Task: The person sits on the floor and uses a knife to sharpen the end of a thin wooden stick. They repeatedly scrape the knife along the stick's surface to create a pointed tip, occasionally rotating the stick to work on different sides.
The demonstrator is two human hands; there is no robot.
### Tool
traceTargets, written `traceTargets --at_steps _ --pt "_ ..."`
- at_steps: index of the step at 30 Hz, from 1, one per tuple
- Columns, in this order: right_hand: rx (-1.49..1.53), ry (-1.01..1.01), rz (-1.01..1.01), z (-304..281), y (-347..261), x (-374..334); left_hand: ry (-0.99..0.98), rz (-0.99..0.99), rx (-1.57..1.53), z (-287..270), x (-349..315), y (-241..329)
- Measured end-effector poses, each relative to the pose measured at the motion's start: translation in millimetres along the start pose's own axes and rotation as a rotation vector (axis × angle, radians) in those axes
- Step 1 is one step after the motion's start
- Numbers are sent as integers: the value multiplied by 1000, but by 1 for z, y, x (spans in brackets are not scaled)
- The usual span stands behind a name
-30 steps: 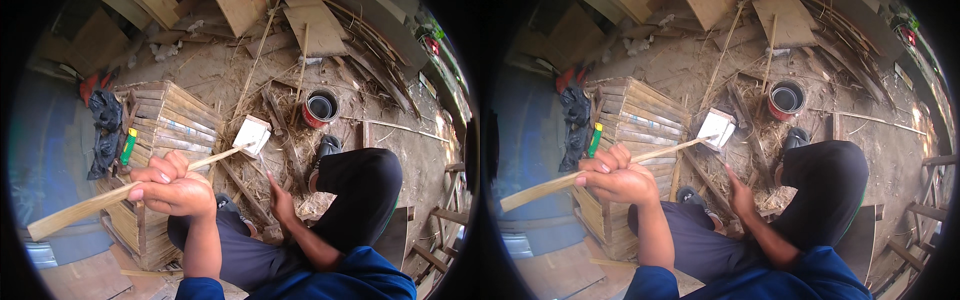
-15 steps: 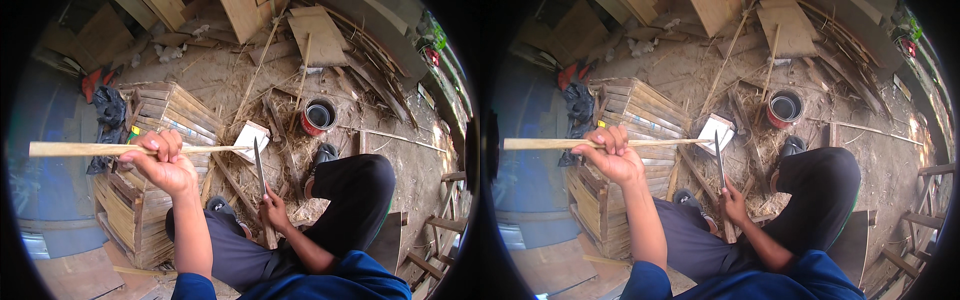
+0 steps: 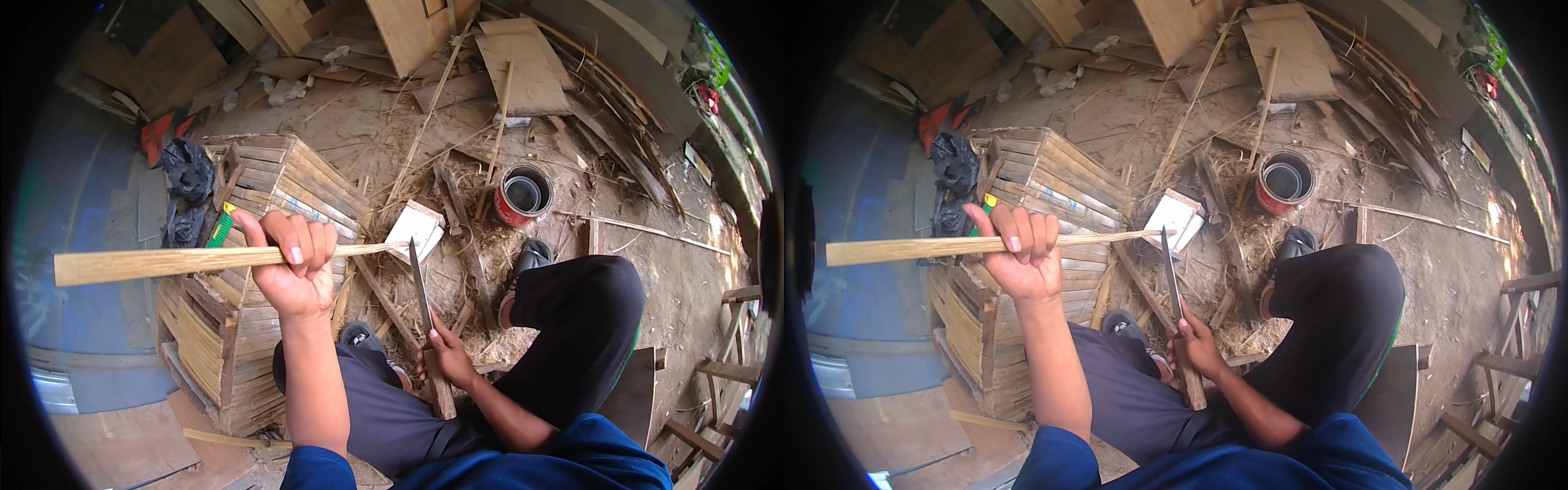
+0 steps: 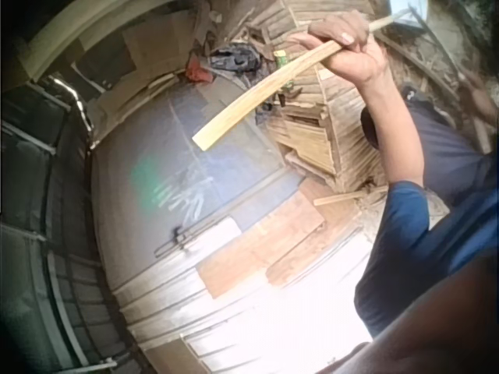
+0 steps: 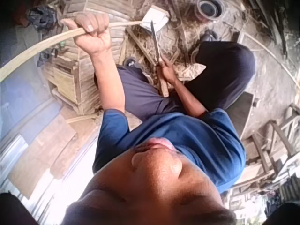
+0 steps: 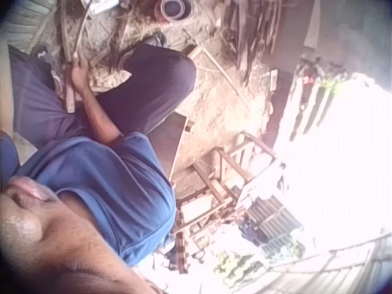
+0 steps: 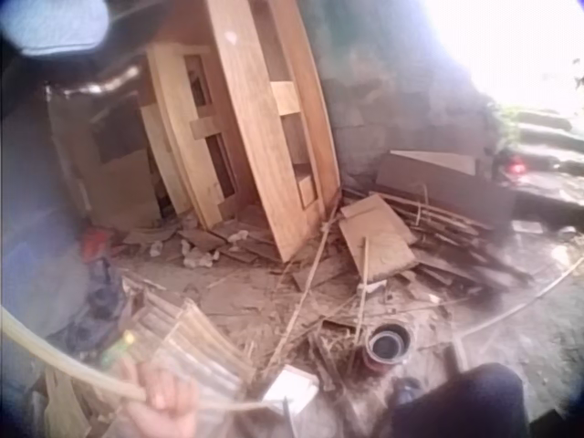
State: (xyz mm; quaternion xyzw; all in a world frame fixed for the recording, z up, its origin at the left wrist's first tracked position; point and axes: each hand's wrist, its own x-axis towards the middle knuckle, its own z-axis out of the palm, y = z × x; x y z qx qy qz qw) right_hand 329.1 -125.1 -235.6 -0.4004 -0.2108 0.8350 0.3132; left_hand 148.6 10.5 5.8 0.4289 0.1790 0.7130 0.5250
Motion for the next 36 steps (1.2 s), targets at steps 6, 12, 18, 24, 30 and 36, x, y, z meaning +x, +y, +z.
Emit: traceTargets --at_steps 6,12,18,24,30,36 --pt "9 -47 -52 3 -6 1 50 -94 -50 0 1 10" --pt "-45 3 -54 12 -19 5 136 -39 -39 3 7 7" --pt "-236 107 -780 22 -25 6 309 80 36 -11 9 8" --pt "-209 180 -227 18 -14 15 349 93 -8 -14 6 -25" --pt "-420 254 -464 3 -32 22 578 -290 65 1 1 -105" --pt "-13 204 -245 8 -47 14 231 51 116 29 24 -19"
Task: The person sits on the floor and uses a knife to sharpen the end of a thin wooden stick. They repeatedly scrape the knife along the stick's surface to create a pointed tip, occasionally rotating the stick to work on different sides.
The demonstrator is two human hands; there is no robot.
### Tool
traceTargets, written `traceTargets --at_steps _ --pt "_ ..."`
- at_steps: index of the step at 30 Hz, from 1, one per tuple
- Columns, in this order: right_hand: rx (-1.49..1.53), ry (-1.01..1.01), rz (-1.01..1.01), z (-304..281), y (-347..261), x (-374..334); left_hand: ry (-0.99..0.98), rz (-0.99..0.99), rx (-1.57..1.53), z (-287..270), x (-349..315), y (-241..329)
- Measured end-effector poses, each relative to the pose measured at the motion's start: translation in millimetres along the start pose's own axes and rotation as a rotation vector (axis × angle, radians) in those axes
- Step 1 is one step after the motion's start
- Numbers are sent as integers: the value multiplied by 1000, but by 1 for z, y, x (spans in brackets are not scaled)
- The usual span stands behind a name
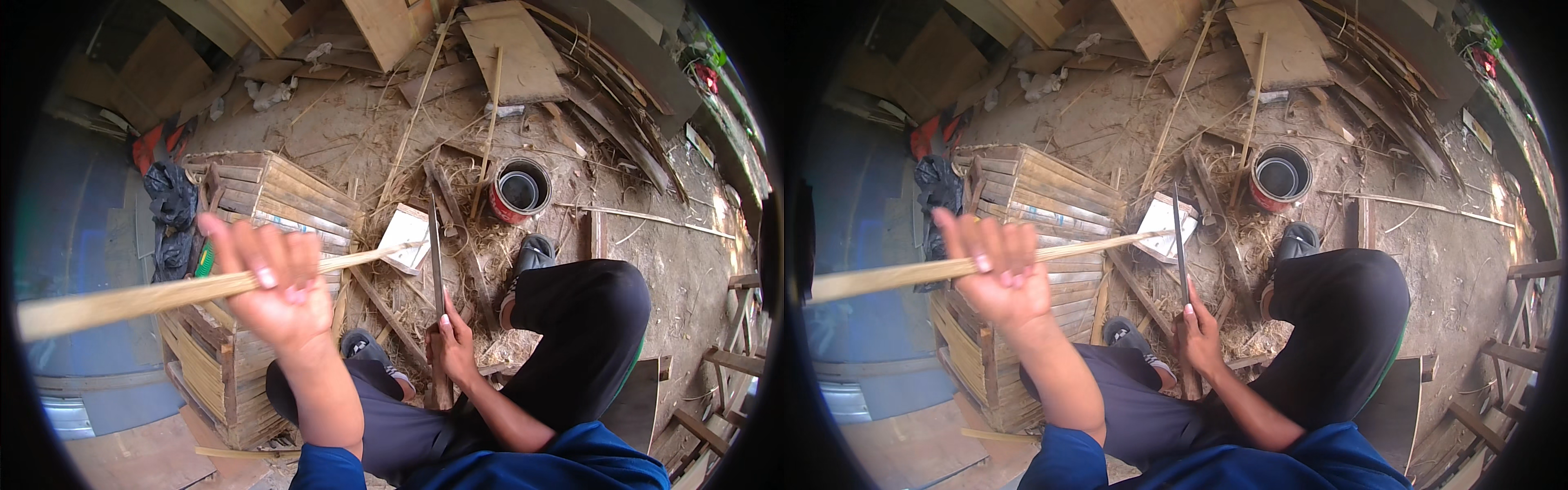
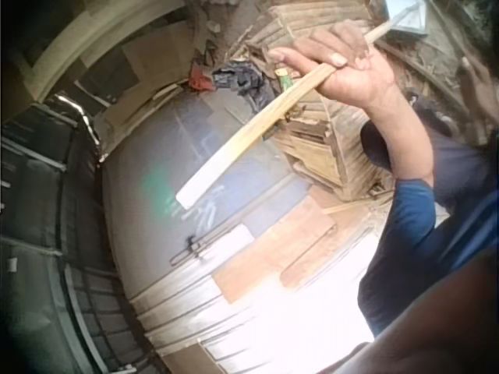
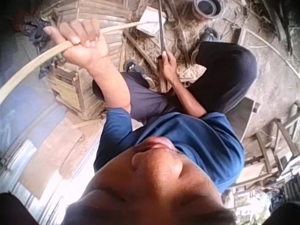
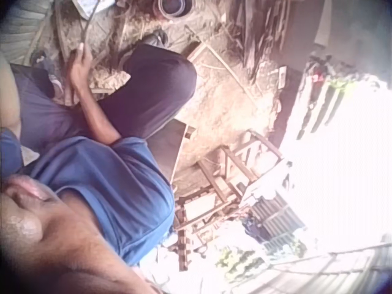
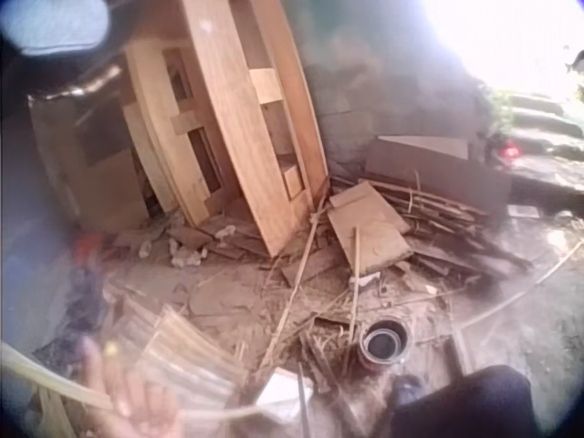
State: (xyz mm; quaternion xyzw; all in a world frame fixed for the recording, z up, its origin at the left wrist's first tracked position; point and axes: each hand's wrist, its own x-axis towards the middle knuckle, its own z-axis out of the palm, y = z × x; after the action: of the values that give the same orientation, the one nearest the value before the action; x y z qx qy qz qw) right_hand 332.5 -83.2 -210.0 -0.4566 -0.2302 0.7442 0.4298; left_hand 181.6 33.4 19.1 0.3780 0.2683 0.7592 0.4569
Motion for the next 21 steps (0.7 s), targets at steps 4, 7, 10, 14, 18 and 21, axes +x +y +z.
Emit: traceTargets --at_steps 4,7,10,14,18,21 --pt "-200 7 -119 -1 5 -1 68 118 92 4 9 20" --pt "-157 13 -73 -1 8 -2 181 19 24 -11 23 12" --pt "-125 22 -40 -3 0 -7 44 65 91 -31 26 17" --pt "-354 28 -47 3 -39 -11 -37 15 77 -42 23 19" --pt "-450 -93 -212 23 -95 -18 -101 -24 25 -39 23 18" --pt "-553 -190 -510 31 -123 -10 -120 -35 6 -40 24 15"
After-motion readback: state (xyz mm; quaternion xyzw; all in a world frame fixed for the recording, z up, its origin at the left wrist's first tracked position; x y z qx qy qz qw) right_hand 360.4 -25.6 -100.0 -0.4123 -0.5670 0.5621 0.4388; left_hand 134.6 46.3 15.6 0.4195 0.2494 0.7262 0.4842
